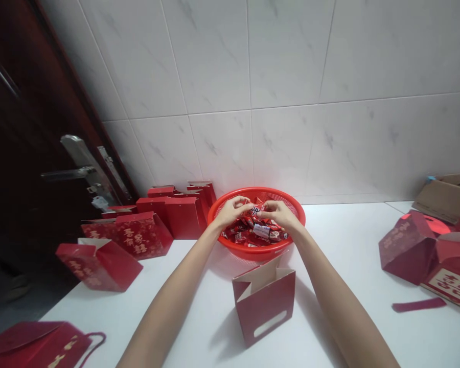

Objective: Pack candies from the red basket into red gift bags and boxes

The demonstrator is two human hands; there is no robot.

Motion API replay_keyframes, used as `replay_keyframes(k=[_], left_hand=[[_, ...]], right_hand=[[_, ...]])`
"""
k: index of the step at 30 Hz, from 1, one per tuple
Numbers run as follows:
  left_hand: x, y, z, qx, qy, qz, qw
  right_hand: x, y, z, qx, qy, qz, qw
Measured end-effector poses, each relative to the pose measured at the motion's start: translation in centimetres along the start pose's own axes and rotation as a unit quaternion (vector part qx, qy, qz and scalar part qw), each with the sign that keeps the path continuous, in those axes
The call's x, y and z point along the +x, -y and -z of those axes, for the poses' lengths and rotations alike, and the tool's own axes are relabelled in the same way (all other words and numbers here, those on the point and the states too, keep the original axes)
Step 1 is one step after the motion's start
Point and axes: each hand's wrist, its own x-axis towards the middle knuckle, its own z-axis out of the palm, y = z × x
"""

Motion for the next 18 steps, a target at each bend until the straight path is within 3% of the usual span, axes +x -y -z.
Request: replay_keyframes(k=[3, 11, 14, 16, 18], left_hand=[[-0.2, -0.3, 0.0, 0.046, 0.027, -0.021, 0.998], [0.4, 0.4, 0.1, -0.017, 0.025, -0.010, 1.000], [0.8, 0.9, 0.0, -0.025, 0.037, 0.009, 0.999], [1.1, 1.4, -0.1, 0.033, 0.061, 0.034, 0.997], [1.2, 1.9, 0.0, 0.169, 0.096, 0.048, 0.980]], right_hand=[[-0.1, 0.2, -0.1, 0.000, 0.002, -0.002, 1.000], [-0.3, 0.5, -0.3, 0.006, -0.041, 0.044, 0.998], [0.0, 0.1, -0.1, 0.032, -0.085, 0.057, 0.994], [0.1, -0.1, 0.1, 0.042, -0.140, 0.061, 0.987], [0.2, -0.3, 0.4, 0.061, -0.186, 0.049, 0.979]])
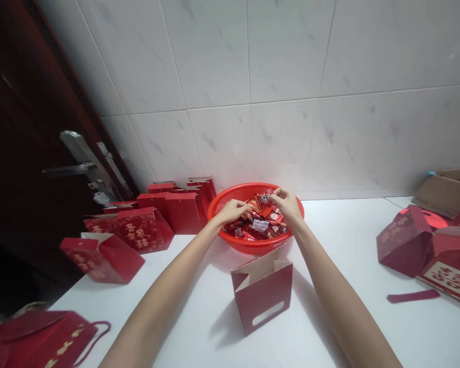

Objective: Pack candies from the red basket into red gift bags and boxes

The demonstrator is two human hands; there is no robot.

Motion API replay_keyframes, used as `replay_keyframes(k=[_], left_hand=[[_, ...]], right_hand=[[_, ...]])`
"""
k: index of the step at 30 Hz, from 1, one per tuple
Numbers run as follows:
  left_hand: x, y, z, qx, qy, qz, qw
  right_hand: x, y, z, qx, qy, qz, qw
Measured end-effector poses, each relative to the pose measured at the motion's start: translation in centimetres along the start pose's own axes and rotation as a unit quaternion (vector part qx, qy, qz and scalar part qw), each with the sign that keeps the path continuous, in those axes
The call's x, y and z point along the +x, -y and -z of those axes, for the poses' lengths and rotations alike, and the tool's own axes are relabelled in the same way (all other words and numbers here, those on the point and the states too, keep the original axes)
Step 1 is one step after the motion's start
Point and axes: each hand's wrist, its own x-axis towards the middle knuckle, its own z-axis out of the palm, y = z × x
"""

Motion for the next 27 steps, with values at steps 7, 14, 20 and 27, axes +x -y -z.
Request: replay_keyframes(k=[7, 14, 20, 27], left_hand=[[-0.1, 0.2, -0.4, 0.252, 0.095, 0.021, 0.963], [0.0, -0.6, -0.5, 0.399, 0.169, 0.081, 0.898], [0.1, -0.4, -0.4, 0.342, 0.175, 0.126, 0.914], [0.1, -0.4, -0.3, 0.328, 0.194, 0.121, 0.916]], right_hand=[[0.0, 0.1, 0.3, 0.047, -0.067, -0.056, 0.995], [-0.2, 0.1, 0.4, 0.055, -0.077, -0.055, 0.994], [-0.1, -0.2, 0.3, 0.067, -0.079, -0.055, 0.993], [0.0, -0.4, 0.4, 0.066, -0.083, -0.048, 0.993]])
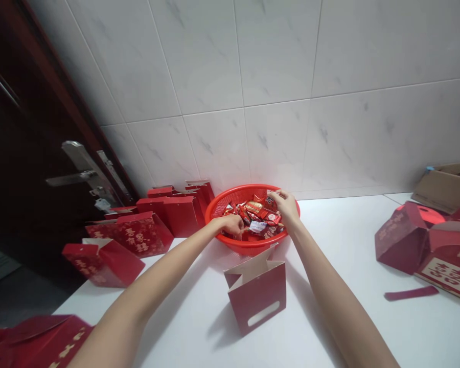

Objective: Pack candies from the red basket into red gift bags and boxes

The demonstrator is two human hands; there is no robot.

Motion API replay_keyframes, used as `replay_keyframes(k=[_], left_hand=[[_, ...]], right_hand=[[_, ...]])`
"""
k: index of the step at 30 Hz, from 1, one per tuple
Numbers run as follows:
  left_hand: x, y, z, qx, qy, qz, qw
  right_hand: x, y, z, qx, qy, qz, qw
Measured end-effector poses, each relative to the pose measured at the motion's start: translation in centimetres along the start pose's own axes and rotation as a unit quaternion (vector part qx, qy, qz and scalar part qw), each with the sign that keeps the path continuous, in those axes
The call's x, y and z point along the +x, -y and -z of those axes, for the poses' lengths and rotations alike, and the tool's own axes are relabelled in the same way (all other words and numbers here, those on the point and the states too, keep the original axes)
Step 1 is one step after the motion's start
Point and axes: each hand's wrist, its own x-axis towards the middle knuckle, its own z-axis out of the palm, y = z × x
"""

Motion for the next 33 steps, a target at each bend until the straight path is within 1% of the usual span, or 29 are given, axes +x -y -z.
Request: replay_keyframes(k=[2, 4, 7, 9, 10, 14, 16, 19, 21, 22, 23, 26, 28, 30, 33], left_hand=[[0.0, -0.2, 0.3, -0.006, 0.007, -0.028, 1.000], [0.0, -0.5, 0.8, -0.023, 0.001, -0.067, 0.997], [0.5, -1.2, 1.3, -0.066, -0.040, -0.105, 0.991], [0.9, -1.7, 1.5, -0.079, -0.074, -0.116, 0.987], [1.2, -2.0, 1.5, -0.077, -0.082, -0.122, 0.986], [2.0, -2.7, 1.2, -0.045, -0.079, -0.118, 0.989], [2.3, -3.0, 0.9, -0.035, -0.086, -0.114, 0.989], [2.5, -3.4, 0.6, -0.046, -0.105, -0.146, 0.983], [2.5, -3.3, 0.8, -0.072, -0.110, -0.170, 0.977], [2.4, -3.2, 1.0, -0.083, -0.105, -0.171, 0.976], [2.4, -2.8, 1.4, -0.086, -0.089, -0.163, 0.979], [2.1, -1.2, 2.7, -0.054, -0.003, -0.118, 0.992], [1.8, 0.1, 3.4, -0.025, 0.034, -0.094, 0.995], [1.6, 1.3, 3.7, -0.008, 0.048, -0.074, 0.996], [1.5, 2.2, 3.2, 0.010, 0.051, -0.053, 0.997]], right_hand=[[0.0, 0.0, 0.0, -0.001, 0.001, 0.003, 1.000], [0.1, 0.0, 0.0, -0.003, 0.002, 0.006, 1.000], [0.1, -0.1, 0.0, -0.009, 0.001, 0.011, 1.000], [0.2, -0.1, 0.0, -0.012, -0.001, 0.011, 1.000], [0.2, -0.1, 0.0, -0.012, -0.002, 0.010, 1.000], [0.3, -0.2, 0.0, -0.016, 0.001, 0.007, 1.000], [0.3, -0.3, 0.0, -0.022, -0.001, 0.009, 1.000], [0.4, -0.3, -0.1, -0.028, -0.006, 0.009, 1.000], [0.5, -0.3, -0.1, -0.028, -0.007, 0.007, 1.000], [0.5, -0.3, -0.2, -0.027, -0.008, 0.006, 1.000], [0.5, -0.3, -0.2, -0.027, -0.007, 0.006, 1.000], [0.3, -0.2, -0.1, -0.033, -0.004, 0.005, 0.999], [0.1, 0.0, -0.1, -0.043, -0.004, 0.001, 0.999], [0.0, 0.1, -0.2, -0.054, -0.003, -0.004, 0.999], [-0.1, 0.3, -0.2, -0.066, -0.001, -0.011, 0.998]])
